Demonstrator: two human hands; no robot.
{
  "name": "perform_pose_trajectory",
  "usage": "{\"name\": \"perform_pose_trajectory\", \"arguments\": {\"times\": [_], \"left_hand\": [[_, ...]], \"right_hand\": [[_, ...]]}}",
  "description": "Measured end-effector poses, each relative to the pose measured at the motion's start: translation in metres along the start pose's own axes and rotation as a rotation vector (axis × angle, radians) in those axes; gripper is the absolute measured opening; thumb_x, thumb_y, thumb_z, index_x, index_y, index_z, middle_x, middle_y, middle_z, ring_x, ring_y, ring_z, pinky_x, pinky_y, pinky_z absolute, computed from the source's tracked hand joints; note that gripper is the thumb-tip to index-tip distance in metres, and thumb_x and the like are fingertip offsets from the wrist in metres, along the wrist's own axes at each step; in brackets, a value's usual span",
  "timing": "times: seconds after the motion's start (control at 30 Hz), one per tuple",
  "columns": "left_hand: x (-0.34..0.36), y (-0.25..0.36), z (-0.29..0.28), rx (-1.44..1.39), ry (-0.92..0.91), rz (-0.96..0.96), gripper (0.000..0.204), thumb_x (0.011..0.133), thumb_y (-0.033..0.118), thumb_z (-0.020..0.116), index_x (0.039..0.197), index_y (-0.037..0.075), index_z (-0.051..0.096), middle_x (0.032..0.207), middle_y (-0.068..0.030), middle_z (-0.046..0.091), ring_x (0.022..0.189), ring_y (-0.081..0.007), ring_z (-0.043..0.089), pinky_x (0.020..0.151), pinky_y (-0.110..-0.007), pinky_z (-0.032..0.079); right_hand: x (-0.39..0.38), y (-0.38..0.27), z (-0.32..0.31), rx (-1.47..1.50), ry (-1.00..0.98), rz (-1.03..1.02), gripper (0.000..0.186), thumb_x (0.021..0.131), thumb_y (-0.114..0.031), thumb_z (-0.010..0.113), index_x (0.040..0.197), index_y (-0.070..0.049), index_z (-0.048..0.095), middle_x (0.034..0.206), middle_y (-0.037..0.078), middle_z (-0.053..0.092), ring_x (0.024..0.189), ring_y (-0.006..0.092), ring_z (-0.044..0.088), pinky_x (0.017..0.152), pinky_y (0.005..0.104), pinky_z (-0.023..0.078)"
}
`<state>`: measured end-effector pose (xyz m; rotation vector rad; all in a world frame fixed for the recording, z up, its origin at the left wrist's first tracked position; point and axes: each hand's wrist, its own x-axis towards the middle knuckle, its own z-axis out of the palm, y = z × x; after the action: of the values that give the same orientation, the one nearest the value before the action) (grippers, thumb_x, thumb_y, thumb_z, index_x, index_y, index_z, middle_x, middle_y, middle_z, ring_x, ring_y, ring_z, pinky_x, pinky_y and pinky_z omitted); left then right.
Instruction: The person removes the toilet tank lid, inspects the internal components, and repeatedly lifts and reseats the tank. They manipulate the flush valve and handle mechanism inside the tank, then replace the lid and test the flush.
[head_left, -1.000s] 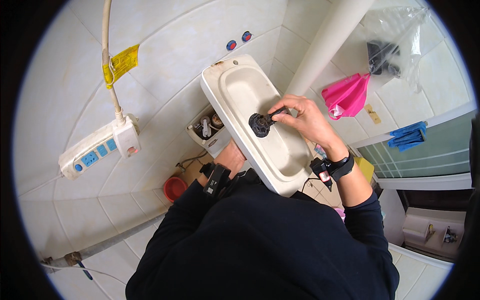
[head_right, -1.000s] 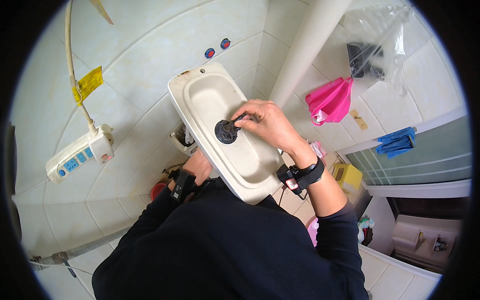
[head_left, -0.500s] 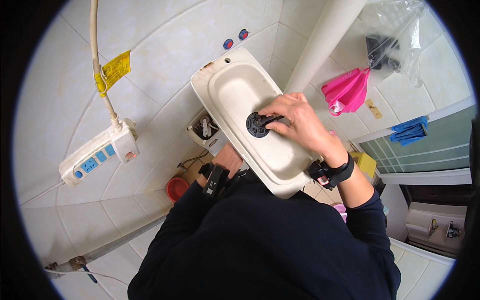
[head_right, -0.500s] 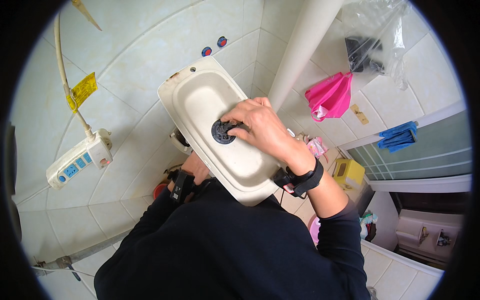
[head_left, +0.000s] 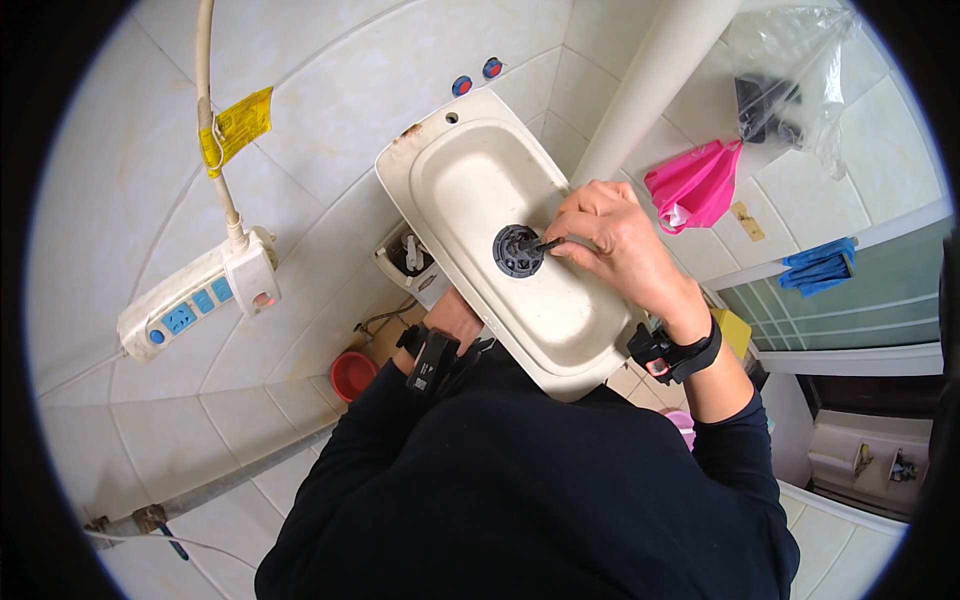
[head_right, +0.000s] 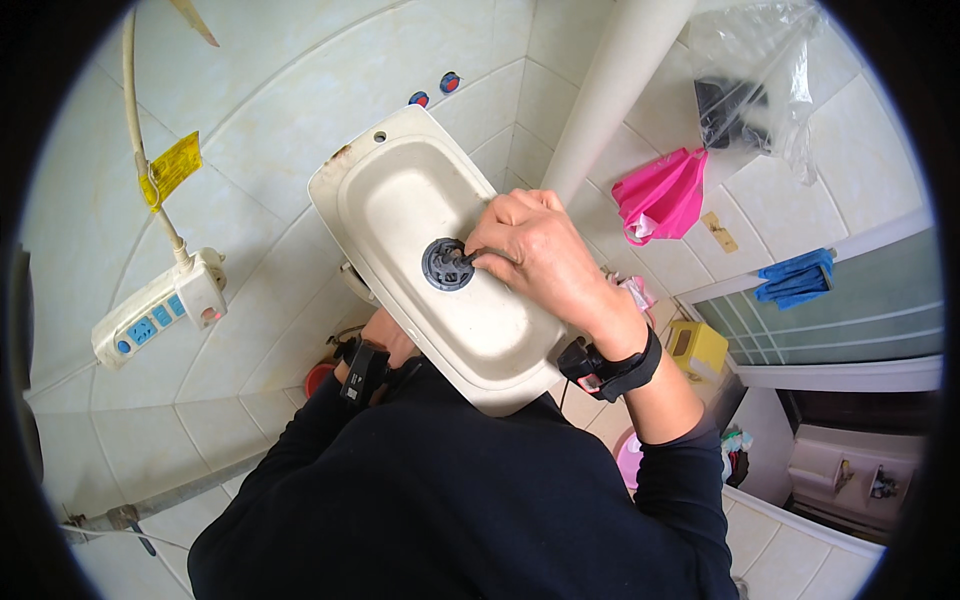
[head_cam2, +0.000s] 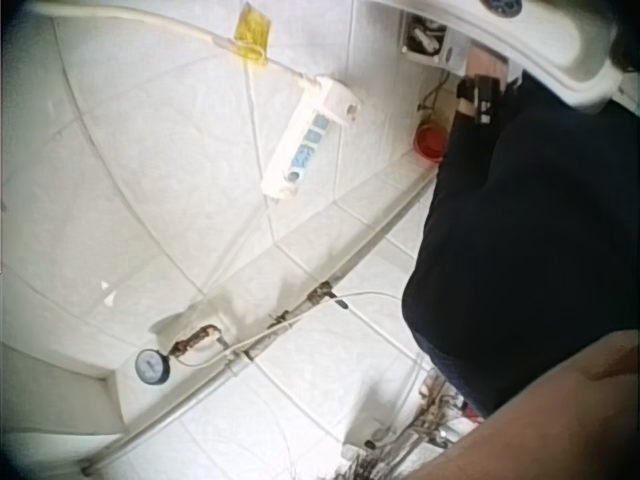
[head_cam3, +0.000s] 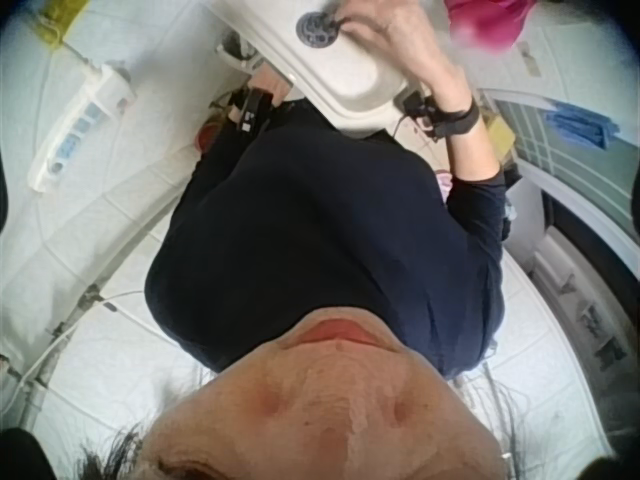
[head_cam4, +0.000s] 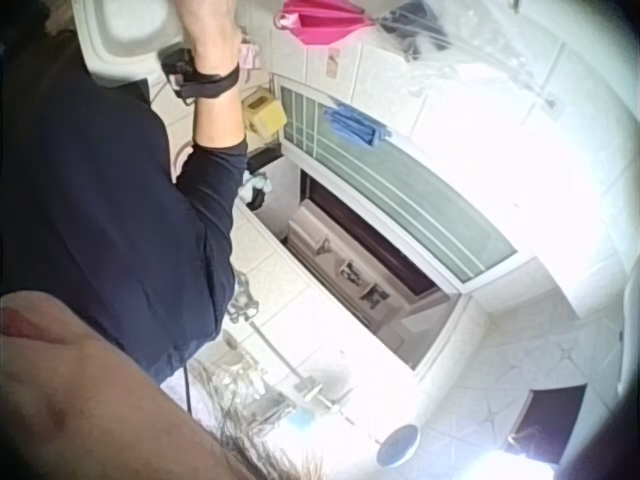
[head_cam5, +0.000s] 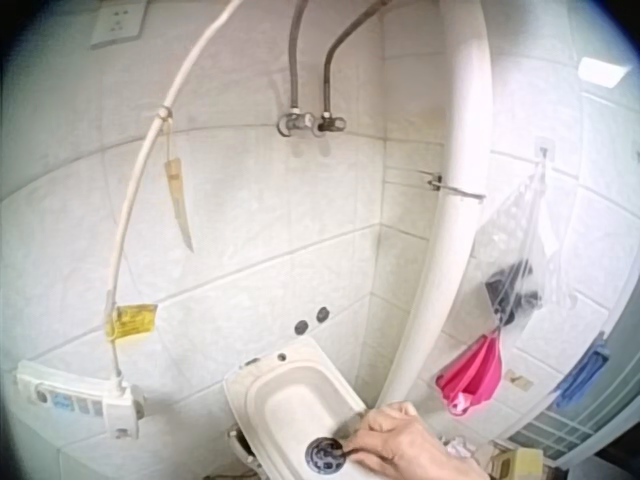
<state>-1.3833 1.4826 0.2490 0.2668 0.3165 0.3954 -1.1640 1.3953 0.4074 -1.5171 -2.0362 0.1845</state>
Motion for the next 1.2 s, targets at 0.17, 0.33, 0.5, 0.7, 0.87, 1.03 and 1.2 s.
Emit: {"name": "perform_pose_trajectory", "arguments": {"times": [0.17,0.33,0.5,0.7,0.87,1.03,1.2], "left_hand": [[-0.004,0.000,0.001,-0.001,-0.015,0.003,0.064,0.104,0.051,0.043,0.151,0.007,0.040,0.148,-0.0179,0.049,0.133,-0.0298,0.050,0.111,-0.045,0.046],[0.000,-0.001,0.004,-0.005,-0.033,0.010,0.065,0.104,0.052,0.042,0.151,0.007,0.040,0.148,-0.0181,0.048,0.134,-0.0299,0.050,0.111,-0.045,0.046],[0.014,-0.001,0.011,-0.015,-0.072,0.010,0.066,0.104,0.052,0.042,0.152,0.007,0.039,0.149,-0.0184,0.048,0.134,-0.0300,0.050,0.111,-0.045,0.046],[0.028,-0.001,0.020,-0.017,-0.118,0.012,0.066,0.104,0.053,0.041,0.152,0.007,0.039,0.149,-0.0186,0.047,0.135,-0.0301,0.049,0.112,-0.045,0.046],[0.039,-0.002,0.023,-0.014,-0.143,0.010,0.067,0.104,0.054,0.041,0.153,0.007,0.038,0.149,-0.0188,0.047,0.136,-0.0302,0.049,0.112,-0.045,0.045],[0.045,-0.002,0.025,-0.006,-0.154,0.015,0.068,0.104,0.054,0.040,0.153,0.007,0.038,0.150,-0.0191,0.046,0.136,-0.0303,0.048,0.113,-0.045,0.045],[0.044,-0.002,0.025,-0.003,-0.149,0.012,0.068,0.104,0.055,0.040,0.153,0.008,0.037,0.150,-0.0193,0.046,0.137,-0.0304,0.048,0.113,-0.045,0.045]], "right_hand": [[0.002,-0.006,0.000,-0.023,0.018,-0.034,0.017,0.076,-0.012,0.081,0.091,-0.010,0.072,0.089,0.002,0.062,0.091,0.0234,0.058,0.087,0.0373,0.041],[0.001,-0.012,-0.002,-0.073,-0.015,-0.010,0.021,0.078,-0.015,0.081,0.096,-0.009,0.072,0.094,0.003,0.063,0.097,0.0229,0.059,0.092,0.0377,0.040],[0.005,-0.017,0.002,0.033,0.048,-0.052,0.019,0.080,-0.015,0.080,0.095,-0.009,0.072,0.091,0.004,0.065,0.093,0.0237,0.061,0.094,0.0378,0.041],[0.006,-0.016,0.005,0.019,0.058,-0.100,0.018,0.080,-0.015,0.080,0.094,-0.009,0.071,0.090,0.004,0.065,0.091,0.0237,0.062,0.095,0.0376,0.042],[0.001,-0.018,0.000,0.085,0.086,-0.017,0.026,0.080,-0.017,0.081,0.103,-0.010,0.072,0.094,0.005,0.067,0.094,0.0249,0.062,0.097,0.0378,0.041],[-0.007,-0.015,-0.013,0.104,0.051,0.099,0.042,0.076,-0.024,0.085,0.114,-0.010,0.073,0.098,0.005,0.070,0.099,0.0243,0.063,0.099,0.0384,0.042],[-0.019,-0.009,-0.011,0.079,0.105,0.148,0.045,0.082,-0.019,0.081,0.124,-0.011,0.067,0.116,0.010,0.065,0.107,0.0297,0.061,0.102,0.0419,0.043]]}}
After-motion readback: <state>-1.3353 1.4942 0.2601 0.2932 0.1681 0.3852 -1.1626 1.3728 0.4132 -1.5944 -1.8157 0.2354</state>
